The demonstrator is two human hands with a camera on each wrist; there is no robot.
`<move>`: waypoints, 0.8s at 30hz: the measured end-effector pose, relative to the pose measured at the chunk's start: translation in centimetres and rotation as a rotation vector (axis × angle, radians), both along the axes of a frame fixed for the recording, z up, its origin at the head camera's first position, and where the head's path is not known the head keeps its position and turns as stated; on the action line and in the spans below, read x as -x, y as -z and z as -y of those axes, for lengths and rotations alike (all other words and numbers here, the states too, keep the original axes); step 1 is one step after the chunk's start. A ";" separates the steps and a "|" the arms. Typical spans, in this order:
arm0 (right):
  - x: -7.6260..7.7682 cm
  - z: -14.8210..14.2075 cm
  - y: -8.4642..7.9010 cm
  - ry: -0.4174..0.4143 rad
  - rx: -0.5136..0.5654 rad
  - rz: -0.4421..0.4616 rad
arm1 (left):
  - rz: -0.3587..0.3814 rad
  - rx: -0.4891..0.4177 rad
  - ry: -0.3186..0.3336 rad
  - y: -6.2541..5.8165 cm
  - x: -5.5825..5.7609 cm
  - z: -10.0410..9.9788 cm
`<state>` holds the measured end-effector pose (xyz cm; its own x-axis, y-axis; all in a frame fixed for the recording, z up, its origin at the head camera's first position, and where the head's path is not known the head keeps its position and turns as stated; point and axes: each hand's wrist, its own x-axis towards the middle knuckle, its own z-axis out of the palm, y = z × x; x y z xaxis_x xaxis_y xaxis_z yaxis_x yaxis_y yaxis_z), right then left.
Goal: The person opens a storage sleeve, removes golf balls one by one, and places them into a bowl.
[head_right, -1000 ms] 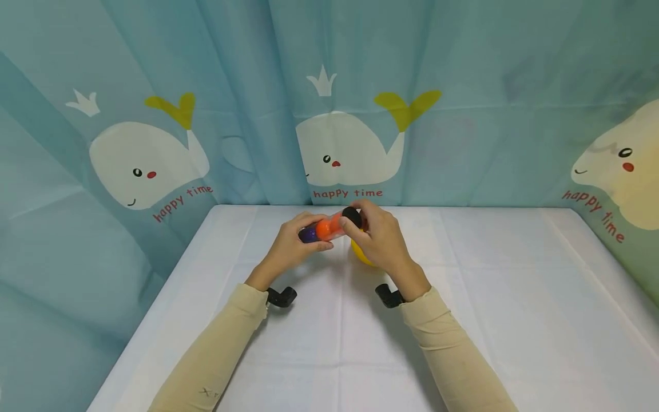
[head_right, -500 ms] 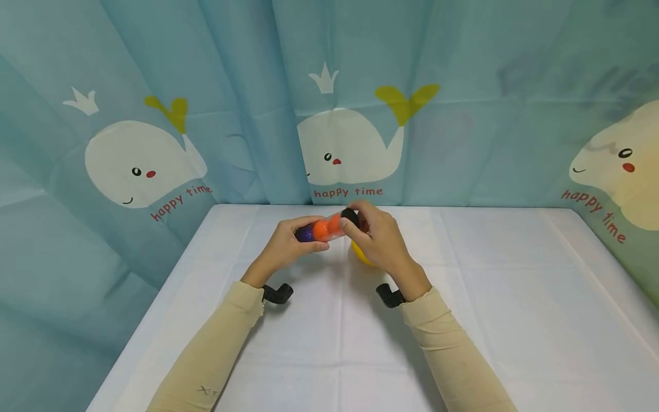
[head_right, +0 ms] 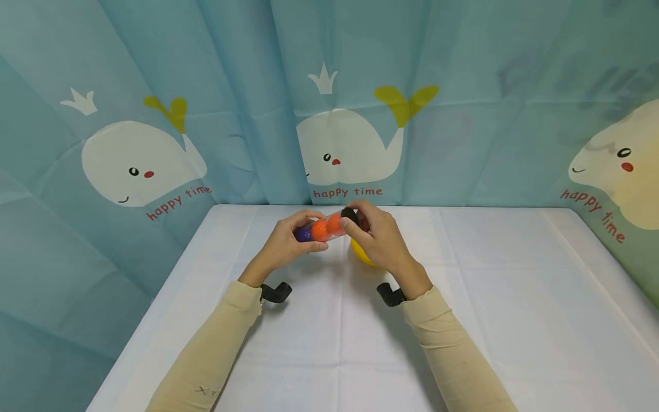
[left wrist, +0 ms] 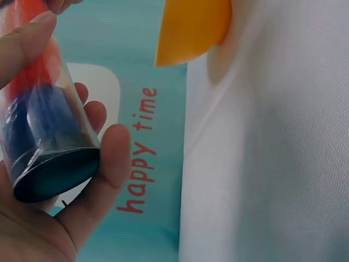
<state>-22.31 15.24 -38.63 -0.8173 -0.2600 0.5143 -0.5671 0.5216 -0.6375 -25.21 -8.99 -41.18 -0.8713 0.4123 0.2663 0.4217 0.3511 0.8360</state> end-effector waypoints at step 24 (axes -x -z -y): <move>0.0 0.1 -0.1 -0.077 0.160 0.085 | 0.031 -0.043 -0.004 -0.5 0.2 0.6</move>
<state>-22.30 15.14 -38.56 -0.8406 -0.2438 0.4838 -0.5417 0.3665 -0.7565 -25.39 -9.61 -40.67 -0.8812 0.3972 0.2563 0.3936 0.3163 0.8632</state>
